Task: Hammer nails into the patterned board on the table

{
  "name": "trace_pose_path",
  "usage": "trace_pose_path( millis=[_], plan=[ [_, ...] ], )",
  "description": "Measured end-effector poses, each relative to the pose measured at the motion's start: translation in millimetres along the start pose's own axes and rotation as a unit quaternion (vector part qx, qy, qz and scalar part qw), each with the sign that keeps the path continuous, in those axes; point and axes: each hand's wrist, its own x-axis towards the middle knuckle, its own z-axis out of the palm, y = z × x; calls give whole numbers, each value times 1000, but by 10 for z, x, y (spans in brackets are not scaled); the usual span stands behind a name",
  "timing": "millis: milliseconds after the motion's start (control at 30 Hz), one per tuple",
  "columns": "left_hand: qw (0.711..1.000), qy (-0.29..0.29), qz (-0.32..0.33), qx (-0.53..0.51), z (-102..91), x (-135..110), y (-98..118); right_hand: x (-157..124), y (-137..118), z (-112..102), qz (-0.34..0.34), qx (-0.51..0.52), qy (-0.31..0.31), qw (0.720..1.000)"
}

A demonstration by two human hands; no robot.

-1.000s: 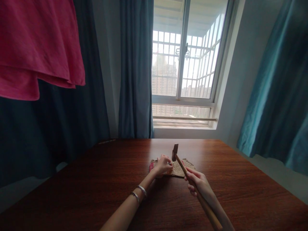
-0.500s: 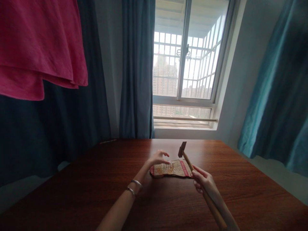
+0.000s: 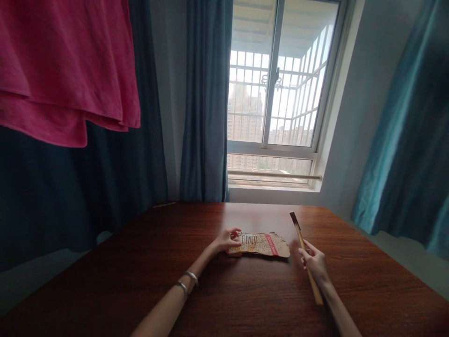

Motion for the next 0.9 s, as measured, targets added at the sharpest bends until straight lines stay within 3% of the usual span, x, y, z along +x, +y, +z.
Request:
trace_pose_path(
  millis=[200, 467, 900],
  plan=[
    [994, 69, 45, 77, 180, 43, 40, -18, 68, -30, 0, -13, -6, 1000],
    [988, 123, 12, 94, 293, -47, 92, -155, -7, -55, 15, -15, -39, 999],
    [986, 87, 32, 138, 341, 61, 197, -150, 65, -45, 19, -10, -32, 999]
  ],
)
